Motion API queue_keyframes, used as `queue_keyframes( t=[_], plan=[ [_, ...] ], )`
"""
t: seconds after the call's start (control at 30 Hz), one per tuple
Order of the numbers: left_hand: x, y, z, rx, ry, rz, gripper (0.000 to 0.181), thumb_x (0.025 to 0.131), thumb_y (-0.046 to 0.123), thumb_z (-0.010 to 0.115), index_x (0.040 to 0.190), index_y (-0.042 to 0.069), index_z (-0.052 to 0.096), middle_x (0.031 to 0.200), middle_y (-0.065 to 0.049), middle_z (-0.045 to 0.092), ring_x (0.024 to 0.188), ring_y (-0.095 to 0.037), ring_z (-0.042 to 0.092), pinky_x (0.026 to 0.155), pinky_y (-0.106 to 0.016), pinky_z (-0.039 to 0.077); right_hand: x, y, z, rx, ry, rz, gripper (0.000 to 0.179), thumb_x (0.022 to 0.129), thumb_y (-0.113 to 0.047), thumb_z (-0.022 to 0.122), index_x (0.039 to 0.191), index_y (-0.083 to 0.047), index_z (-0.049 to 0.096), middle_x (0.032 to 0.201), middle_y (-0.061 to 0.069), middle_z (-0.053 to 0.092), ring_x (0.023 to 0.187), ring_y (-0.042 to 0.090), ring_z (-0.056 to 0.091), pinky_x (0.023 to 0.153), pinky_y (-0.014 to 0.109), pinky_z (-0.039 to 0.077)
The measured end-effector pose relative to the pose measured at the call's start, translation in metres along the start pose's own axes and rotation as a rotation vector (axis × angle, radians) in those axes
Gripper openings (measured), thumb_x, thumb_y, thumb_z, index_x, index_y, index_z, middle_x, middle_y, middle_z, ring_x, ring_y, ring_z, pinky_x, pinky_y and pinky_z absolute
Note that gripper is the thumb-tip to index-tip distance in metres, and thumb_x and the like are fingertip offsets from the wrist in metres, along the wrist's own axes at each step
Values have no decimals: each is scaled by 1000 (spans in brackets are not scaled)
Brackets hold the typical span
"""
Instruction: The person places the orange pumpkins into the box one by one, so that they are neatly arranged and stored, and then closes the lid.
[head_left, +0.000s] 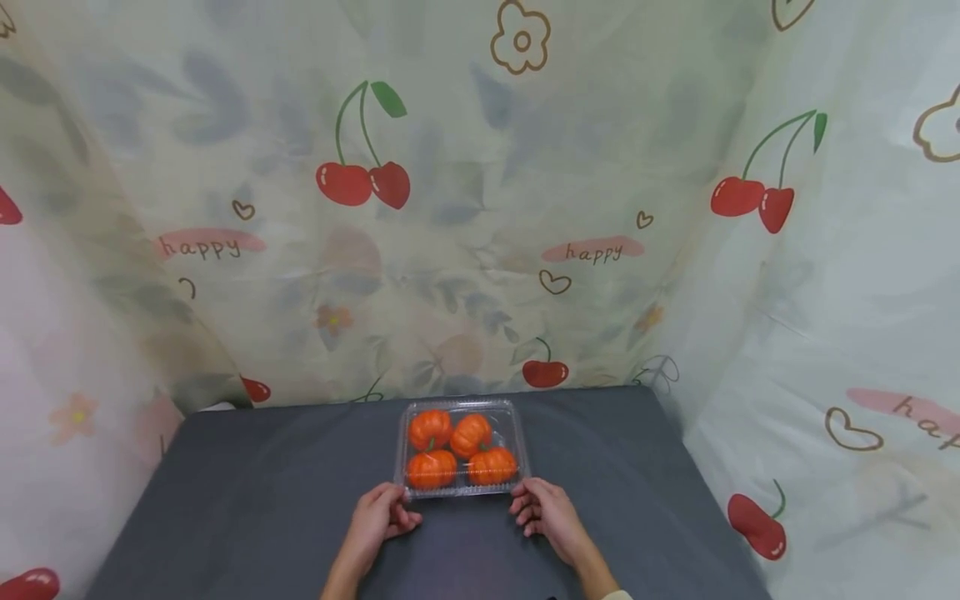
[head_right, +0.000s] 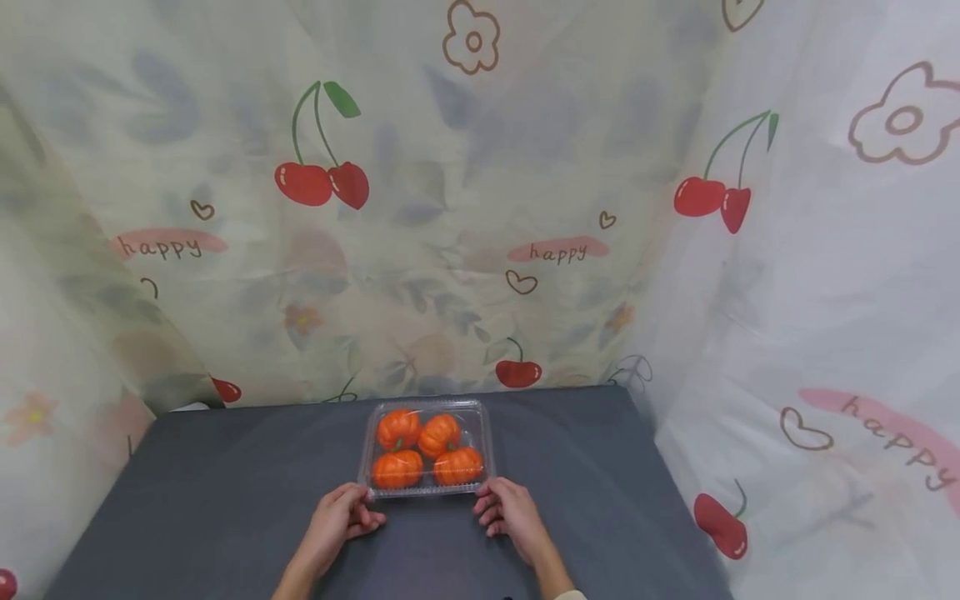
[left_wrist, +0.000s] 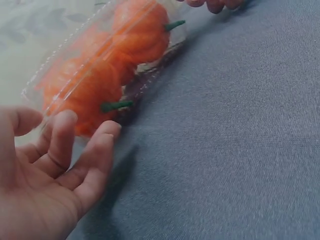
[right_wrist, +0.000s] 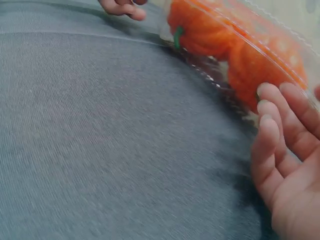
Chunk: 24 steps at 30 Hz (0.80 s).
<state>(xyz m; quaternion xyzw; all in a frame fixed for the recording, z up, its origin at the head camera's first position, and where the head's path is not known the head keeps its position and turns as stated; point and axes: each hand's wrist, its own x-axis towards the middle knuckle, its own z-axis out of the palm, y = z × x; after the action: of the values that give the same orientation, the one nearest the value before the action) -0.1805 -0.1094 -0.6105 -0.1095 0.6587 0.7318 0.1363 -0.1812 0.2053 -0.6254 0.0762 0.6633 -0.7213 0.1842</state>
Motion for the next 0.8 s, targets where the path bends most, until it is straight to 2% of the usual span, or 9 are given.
queue_keyframes(
  t=[0.17, 0.37, 0.53, 0.8],
  plan=[
    [12, -2, 6, 1, 94, 47, 22, 100, 13, 47, 87, -1, 59, 57, -1, 56, 70, -19, 74, 66, -30, 60, 10, 7, 8, 73, 83, -55, 29, 103, -29, 51, 100, -3, 63, 75, 0, 64, 62, 11, 58, 56, 26, 53],
    [21, -19, 7, 9, 164, 105, 26, 100, 12, 48, 81, -1, 59, 56, -1, 57, 66, -15, 72, 65, -27, 60, 17, 14, 10, 141, 154, -99, 18, 101, -19, 54, 96, -3, 58, 75, 0, 62, 63, 11, 57, 57, 26, 53],
    [23, -29, 7, 2, 178, 124, 26, 101, 12, 51, 80, -1, 60, 57, -2, 57, 63, -13, 70, 66, -26, 60, 17, 16, 6, 178, 143, -128, 15, 101, -15, 54, 87, -10, 58, 75, 0, 62, 64, 10, 57, 57, 24, 52],
    [25, -31, 3, 4, 170, 117, 24, 99, 11, 52, 79, 0, 61, 58, -1, 58, 63, -14, 70, 65, -27, 60, 12, 17, 5, 194, 132, -107, 14, 100, -15, 58, 87, -10, 58, 75, -1, 62, 64, 10, 56, 58, 23, 51]
  ],
)
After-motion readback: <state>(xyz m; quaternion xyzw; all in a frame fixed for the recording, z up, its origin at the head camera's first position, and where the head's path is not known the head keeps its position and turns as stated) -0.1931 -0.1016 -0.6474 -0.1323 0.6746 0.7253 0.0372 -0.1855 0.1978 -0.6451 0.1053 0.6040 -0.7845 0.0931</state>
